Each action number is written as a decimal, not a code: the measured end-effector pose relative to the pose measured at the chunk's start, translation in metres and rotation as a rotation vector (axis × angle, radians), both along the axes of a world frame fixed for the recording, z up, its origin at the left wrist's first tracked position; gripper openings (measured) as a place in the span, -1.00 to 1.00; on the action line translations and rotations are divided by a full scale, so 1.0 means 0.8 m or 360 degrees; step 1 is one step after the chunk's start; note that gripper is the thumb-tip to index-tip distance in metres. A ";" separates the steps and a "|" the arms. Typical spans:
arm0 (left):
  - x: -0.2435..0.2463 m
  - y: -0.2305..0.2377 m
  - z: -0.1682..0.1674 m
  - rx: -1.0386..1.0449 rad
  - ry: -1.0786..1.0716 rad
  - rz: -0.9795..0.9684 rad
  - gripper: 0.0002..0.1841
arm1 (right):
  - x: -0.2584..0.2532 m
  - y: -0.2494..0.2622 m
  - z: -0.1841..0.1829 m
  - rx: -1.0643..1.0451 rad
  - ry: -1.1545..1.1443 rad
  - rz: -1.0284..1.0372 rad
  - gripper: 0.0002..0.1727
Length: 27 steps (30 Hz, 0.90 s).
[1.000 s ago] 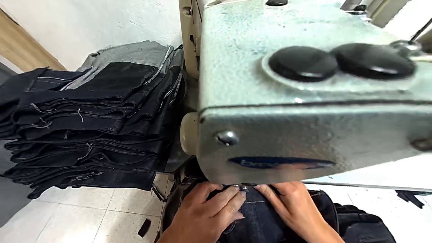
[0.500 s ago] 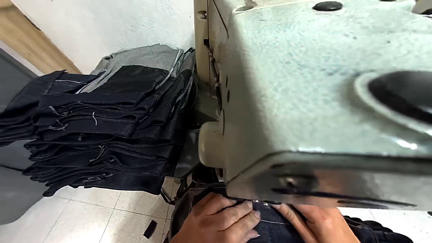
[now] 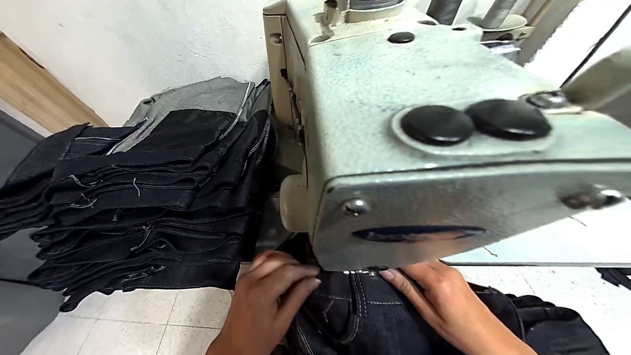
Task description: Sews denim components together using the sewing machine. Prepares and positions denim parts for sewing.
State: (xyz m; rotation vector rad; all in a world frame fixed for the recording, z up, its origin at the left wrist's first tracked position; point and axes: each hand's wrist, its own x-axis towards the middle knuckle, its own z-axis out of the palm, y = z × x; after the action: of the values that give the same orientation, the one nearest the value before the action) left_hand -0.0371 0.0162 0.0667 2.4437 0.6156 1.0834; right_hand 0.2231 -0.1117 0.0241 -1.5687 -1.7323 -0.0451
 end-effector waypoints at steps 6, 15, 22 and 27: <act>0.028 -0.006 -0.017 -0.0490 0.0263 0.0217 -0.51 | -0.001 0.003 -0.006 -0.0062 0.0074 -0.0003 -0.49; 0.053 -0.014 -0.025 -0.0662 0.0206 0.0098 -0.70 | 0.004 0.018 -0.014 0.0039 0.0241 0.0024 -0.51; 0.062 0.014 0.007 -0.0986 0.0347 0.0145 -0.79 | 0.018 0.059 0.013 0.0179 0.0059 -0.0044 -0.70; 0.061 0.010 0.002 -0.0750 0.0463 0.0217 -0.82 | 0.015 0.052 0.020 0.0251 0.0005 -0.0079 -0.75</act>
State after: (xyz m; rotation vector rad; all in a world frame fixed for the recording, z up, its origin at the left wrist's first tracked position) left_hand 0.0118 0.0240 0.0685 2.1722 1.0128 0.5438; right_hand 0.2353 -0.0702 0.0399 -1.4944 -1.6460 -0.1992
